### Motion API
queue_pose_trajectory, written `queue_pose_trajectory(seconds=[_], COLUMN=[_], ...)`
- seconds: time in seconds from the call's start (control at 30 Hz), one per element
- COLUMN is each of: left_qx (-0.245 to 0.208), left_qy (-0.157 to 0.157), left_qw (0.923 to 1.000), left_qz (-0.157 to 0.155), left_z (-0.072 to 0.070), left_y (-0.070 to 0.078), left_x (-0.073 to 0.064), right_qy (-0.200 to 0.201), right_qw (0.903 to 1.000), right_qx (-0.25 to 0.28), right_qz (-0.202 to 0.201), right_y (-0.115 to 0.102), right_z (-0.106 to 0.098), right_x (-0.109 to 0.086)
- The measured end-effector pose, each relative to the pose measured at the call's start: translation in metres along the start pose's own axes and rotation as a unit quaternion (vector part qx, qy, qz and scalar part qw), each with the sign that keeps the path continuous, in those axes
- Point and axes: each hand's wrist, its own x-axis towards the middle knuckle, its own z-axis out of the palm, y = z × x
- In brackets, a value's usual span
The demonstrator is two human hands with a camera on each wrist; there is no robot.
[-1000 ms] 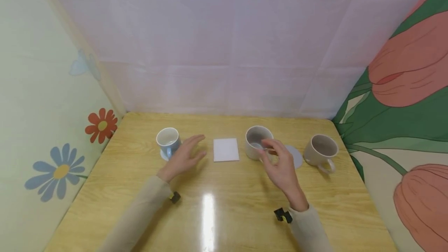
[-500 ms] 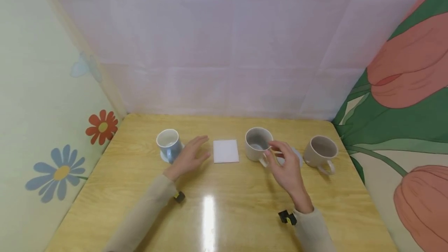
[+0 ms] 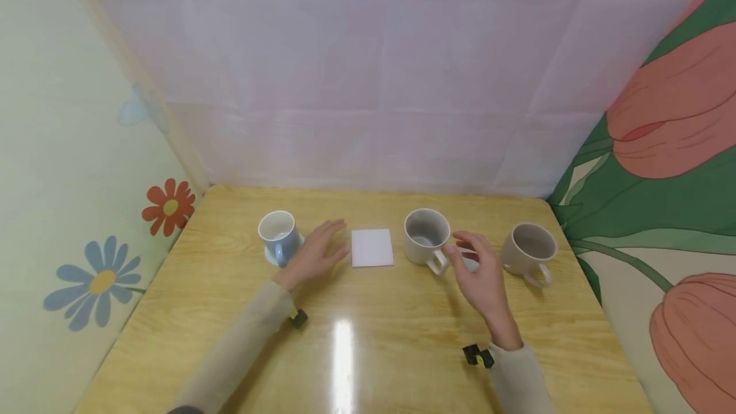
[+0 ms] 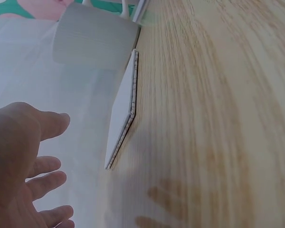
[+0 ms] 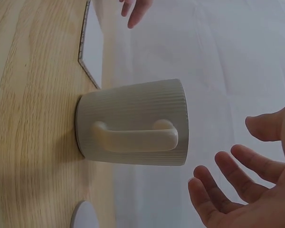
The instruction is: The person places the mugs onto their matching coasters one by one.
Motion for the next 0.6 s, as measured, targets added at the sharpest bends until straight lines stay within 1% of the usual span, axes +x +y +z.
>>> queue_pose_trajectory(seconds=[0.4,0.6], left_qx=[0.000,0.002], left_qy=[-0.019,-0.027], left_qw=[0.9998,0.9996], left_qz=[-0.003,-0.006], left_z=[0.000,0.002], left_y=[0.003,0.004], left_x=[0.002,0.002], right_qy=[-0.005,-0.016], right_qw=[0.9995,0.9984], right_qx=[-0.010,-0.014], right_qz=[0.028,0.052], right_y=[0.008,0.012], right_z=[-0.001,-0.001], right_x=[-0.006,-0.011])
